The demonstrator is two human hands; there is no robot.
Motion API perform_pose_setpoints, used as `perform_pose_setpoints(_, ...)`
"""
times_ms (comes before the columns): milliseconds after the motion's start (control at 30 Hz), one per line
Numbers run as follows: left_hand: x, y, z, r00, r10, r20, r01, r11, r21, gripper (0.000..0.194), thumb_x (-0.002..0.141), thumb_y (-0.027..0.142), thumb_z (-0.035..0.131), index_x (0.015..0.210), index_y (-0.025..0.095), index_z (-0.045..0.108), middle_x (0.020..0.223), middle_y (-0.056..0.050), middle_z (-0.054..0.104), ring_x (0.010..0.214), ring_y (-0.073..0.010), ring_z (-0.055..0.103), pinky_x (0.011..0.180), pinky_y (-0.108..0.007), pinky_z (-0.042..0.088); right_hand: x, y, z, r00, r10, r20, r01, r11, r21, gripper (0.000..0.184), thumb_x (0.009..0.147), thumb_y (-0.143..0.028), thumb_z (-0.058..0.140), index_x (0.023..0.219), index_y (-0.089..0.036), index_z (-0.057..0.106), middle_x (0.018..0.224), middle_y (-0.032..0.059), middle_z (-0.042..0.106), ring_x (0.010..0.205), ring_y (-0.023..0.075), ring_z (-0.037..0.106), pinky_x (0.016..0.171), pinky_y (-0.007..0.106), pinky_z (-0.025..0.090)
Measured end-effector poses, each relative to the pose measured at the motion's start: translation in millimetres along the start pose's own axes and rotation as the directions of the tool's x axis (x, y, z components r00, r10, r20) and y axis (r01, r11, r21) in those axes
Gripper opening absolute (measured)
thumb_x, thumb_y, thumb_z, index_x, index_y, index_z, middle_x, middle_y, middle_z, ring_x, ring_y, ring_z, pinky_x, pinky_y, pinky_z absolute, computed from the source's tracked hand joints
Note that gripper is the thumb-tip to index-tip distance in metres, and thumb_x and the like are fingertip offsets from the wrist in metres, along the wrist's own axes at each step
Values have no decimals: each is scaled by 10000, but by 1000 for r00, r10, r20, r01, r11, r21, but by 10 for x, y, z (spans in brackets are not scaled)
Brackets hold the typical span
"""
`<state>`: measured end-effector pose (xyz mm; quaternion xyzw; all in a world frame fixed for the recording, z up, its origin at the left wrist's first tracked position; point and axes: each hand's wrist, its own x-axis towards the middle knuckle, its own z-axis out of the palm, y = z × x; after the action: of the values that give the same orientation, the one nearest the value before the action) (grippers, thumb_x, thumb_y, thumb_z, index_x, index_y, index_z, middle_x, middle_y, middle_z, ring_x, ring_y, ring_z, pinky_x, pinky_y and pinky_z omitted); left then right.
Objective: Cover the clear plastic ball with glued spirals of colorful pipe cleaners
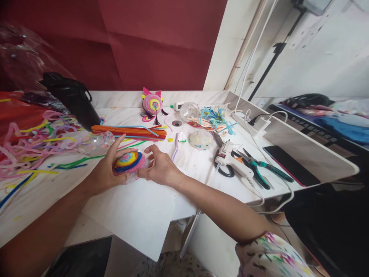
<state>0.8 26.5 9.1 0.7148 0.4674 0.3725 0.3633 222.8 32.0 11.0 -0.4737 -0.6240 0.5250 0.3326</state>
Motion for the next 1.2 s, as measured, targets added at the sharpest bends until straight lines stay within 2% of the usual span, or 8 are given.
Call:
perform_pose_setpoints(233, 5, 23, 8, 999, -36, 1, 36, 999, 3, 1227, 657, 286, 737, 1765, 227, 212, 1557, -203, 672, 1260, -365, 755, 1080, -508, 614, -13, -27, -18, 999, -32, -5, 32, 996, -87, 638, 730, -228, 910, 1203, -274, 484, 1043, -13, 609, 700, 119, 658, 574, 266, 587)
perform_pose_setpoints(367, 3, 17, -6, 1000, -23, 16, 23, 1000, -1, 1225, 673, 274, 742, 1770, 249, 198, 1557, -186, 678, 1249, -355, 760, 1068, -493, 623, -32, -65, -47, 999, -43, 14, 44, 989, -139, 644, 764, -264, 916, 1227, -267, 469, 1050, 3, 632, 701, 123, 657, 590, 272, 575)
perform_pose_setpoints(633, 5, 64, -33, 996, -6, 88, 2, 999, 40, 1248, 673, 259, 714, 1779, 227, 135, 1575, -203, 654, 1274, -364, 740, 1106, -531, 592, -63, -196, -86, 999, -34, 12, 36, 944, -329, 632, 775, -277, 922, 1261, -239, 520, 1028, 30, 687, 763, 161, 680, 690, 310, 560)
perform_pose_setpoints(800, 0, 90, -40, 992, 15, 123, -27, 995, 92, 1226, 712, 309, 723, 1780, 220, 129, 1561, -196, 653, 1311, -373, 714, 1145, -559, 559, -66, -218, -72, 1000, -21, 5, 22, 946, -324, 630, 764, -288, 921, 1261, -239, 537, 1031, 31, 688, 745, 160, 682, 697, 312, 555)
perform_pose_setpoints(1033, 13, 72, -20, 997, 5, 78, -11, 997, 82, 1244, 685, 289, 726, 1778, 223, 133, 1533, -188, 666, 1292, -370, 715, 1115, -534, 578, -56, -157, -72, 998, -62, -12, 56, 951, -304, 612, 750, -310, 931, 1214, -256, 535, 983, 0, 681, 757, 164, 680, 731, 332, 566)
perform_pose_setpoints(1200, 18, 56, -28, 998, -6, 68, 3, 999, 47, 1245, 689, 304, 725, 1777, 223, 124, 1540, -194, 658, 1273, -359, 722, 1108, -532, 579, -22, -85, -109, 997, -70, 38, 75, 983, -165, 588, 763, -261, 922, 1178, -270, 506, 983, -15, 653, 704, 138, 675, 612, 277, 557)
